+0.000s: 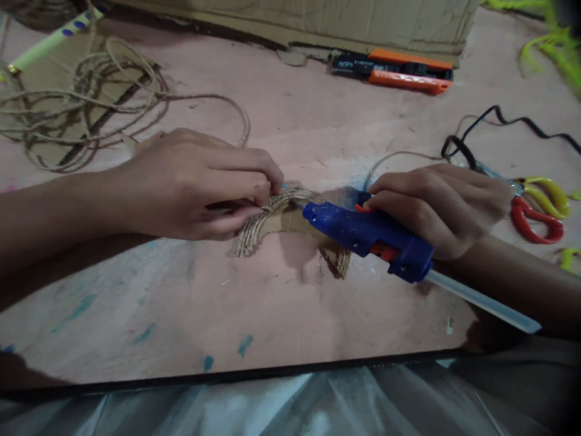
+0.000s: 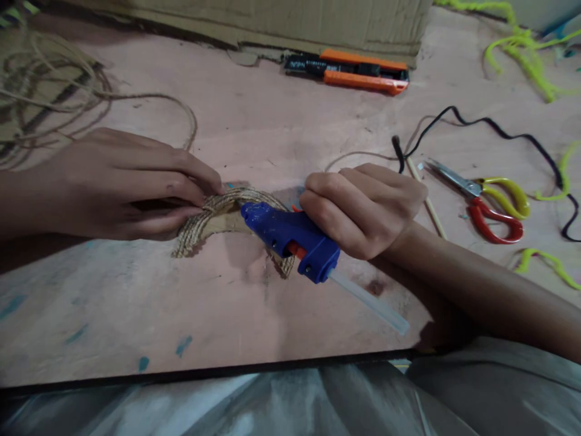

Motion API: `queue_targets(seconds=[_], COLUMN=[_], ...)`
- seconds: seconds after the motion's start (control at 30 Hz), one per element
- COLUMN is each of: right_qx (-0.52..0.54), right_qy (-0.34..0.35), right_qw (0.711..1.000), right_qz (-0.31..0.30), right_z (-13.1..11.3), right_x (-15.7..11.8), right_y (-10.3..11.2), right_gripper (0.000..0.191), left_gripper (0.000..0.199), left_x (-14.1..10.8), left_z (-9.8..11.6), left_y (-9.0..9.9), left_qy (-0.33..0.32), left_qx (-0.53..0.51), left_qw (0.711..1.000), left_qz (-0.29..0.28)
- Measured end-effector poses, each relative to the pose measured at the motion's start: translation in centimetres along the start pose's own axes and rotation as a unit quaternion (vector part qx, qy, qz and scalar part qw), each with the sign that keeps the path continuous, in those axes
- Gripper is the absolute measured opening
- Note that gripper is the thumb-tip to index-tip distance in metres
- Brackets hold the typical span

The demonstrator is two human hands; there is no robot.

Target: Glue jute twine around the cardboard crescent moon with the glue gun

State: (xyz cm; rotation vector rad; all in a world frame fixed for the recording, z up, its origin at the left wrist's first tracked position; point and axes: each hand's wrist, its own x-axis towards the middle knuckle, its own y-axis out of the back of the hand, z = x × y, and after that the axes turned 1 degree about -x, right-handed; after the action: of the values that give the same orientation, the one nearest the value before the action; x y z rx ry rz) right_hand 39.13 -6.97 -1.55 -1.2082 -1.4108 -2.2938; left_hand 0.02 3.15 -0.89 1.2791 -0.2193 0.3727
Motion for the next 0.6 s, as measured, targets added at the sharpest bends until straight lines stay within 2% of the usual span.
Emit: queue_targets(seconds=[0.13, 0.2, 0.27, 0.33, 0.43, 0.6], right_qx=[0.010, -0.001, -0.011, -0.021, -0.038, -0.038], right_qy=[-0.030, -0.023, 0.003, 0.022, 0.025, 0.027], right_qw=[0.997, 0.998, 1.000, 1.000, 0.999, 0.998], right_qz=[-0.070, -0.062, -0.023, -0.003, -0.012, -0.037], right_z=[-0.43, -0.50, -0.40, -0.22, 0.00, 0.12], right_x=[0.30, 0.48, 0.74, 0.95, 0.95, 0.74], right_y=[0.80, 0.75, 0.40, 0.04, -0.01, 0.55], right_gripper=[0.032, 0.029, 0.023, 0.023, 0.030, 0.017], left_gripper=[0.018, 0.021, 0.027, 0.023, 0.022, 0.020], left_x=[-0.17, -0.27, -0.31, -0.21, 0.11, 0.42], left_z=[-0.07, -0.10, -0.12, -0.10, 0.02, 0.12], left_y=[-0.14, -0.16, -0.16, -0.13, -0.04, 0.05], left_qy=[0.001, 0.011, 0.013, 0.010, 0.010, -0.001], left_qx=[0.002, -0.007, -0.015, -0.015, -0.012, -0.017], left_qw=[1.000, 1.000, 1.000, 1.000, 1.000, 1.000], left_qz=[-0.001, -0.006, -0.005, -0.004, -0.005, 0.001])
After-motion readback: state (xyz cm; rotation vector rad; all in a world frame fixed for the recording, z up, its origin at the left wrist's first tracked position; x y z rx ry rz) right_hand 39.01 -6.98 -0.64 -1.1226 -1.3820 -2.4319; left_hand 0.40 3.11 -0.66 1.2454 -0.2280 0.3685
